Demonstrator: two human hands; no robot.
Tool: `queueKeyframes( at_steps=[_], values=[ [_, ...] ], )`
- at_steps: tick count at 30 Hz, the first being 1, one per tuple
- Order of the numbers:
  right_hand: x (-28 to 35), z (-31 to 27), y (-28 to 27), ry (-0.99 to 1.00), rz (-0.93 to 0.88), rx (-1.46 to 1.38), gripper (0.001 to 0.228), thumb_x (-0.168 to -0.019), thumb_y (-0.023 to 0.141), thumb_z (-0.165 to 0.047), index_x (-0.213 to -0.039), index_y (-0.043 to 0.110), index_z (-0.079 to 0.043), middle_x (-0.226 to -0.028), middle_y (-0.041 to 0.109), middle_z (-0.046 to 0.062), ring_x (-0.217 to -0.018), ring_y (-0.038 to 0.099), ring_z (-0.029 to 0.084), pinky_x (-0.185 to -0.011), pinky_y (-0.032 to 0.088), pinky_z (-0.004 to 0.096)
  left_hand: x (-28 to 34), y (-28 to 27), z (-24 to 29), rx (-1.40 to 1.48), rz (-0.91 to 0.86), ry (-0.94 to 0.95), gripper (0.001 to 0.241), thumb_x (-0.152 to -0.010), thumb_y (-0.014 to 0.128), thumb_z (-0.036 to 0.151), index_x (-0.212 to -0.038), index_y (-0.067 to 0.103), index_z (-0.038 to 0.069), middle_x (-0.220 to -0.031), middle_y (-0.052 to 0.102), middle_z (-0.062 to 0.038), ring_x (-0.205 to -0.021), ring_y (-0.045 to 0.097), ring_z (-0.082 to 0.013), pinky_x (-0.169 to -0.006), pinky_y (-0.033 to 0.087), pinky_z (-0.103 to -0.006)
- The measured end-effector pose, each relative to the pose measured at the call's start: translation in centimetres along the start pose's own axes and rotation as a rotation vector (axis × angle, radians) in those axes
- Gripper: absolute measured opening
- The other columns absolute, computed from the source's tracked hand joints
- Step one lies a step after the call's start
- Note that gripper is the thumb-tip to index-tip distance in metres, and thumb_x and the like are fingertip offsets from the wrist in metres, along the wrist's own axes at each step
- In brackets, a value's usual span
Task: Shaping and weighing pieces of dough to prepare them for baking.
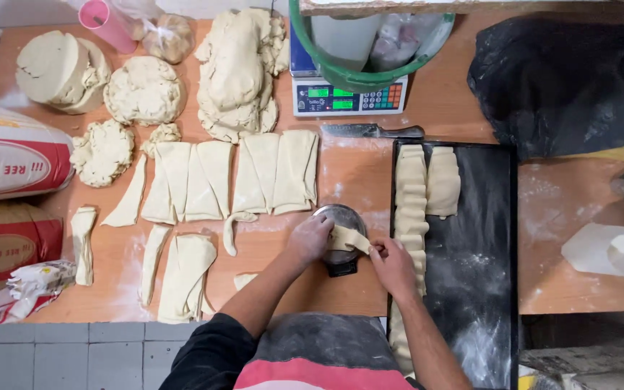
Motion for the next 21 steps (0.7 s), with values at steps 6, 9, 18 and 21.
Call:
queueKeyframes(
  at_steps=[6,9,18,21],
  values=[
    [1.1,1.0,1.2,0.06,-0.043,-0.187,0.021,-0.091,0.071,-0.019,-0.107,0.073,-0.006,-0.1,0.071,0.009,-0.086,0.075,0.019,-0.076,0.06,0.032,0.5,0.1,1.0,-0.071,0.198,0.351,0.02,-0.082,0.063,0.012,-0.102,0.063,0.006,-0.107,0.063,-0.013,-0.103,0.064,-0.0302,-0.088,0.055,-0.0387],
    [1.6,1.4,1.6,0.085,-0.039,-0.211,0.022,-0.092,0.071,-0.02,-0.108,0.072,-0.006,-0.103,0.071,0.008,-0.087,0.075,0.019,-0.076,0.06,0.032,1.6,3.4,-0.7,-0.167,0.037,0.455,0.012,-0.082,0.064,0.015,-0.092,0.064,0.008,-0.104,0.064,-0.01,-0.102,0.064,-0.0263,-0.089,0.054,-0.0367],
    [2.3,1.7,1.3,0.081,0.005,-0.208,0.021,-0.09,0.072,-0.018,-0.108,0.073,-0.008,-0.102,0.073,0.007,-0.086,0.075,0.017,-0.076,0.06,0.032,2.6,1.6,-1.5,-0.127,0.223,0.416,0.022,-0.081,0.061,0.011,-0.101,0.068,0.006,-0.119,0.069,-0.01,-0.113,0.066,-0.026,-0.093,0.055,-0.0354],
    [2.6,2.2,1.6,0.123,-0.001,-0.187,0.022,-0.091,0.073,-0.02,-0.109,0.073,-0.008,-0.102,0.074,0.006,-0.086,0.075,0.016,-0.076,0.06,0.032,3.0,0.8,-1.4,-0.115,0.249,0.399,0.025,-0.081,0.061,0.01,-0.105,0.069,0.007,-0.121,0.069,-0.009,-0.114,0.067,-0.0254,-0.092,0.055,-0.0357]
  ],
)
Point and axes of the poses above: each hand's wrist, its own x-axis away from the middle knuckle, its own y-axis out of the palm, z = x × y, the point moved 4 cm from there along -x, towards the middle knuckle
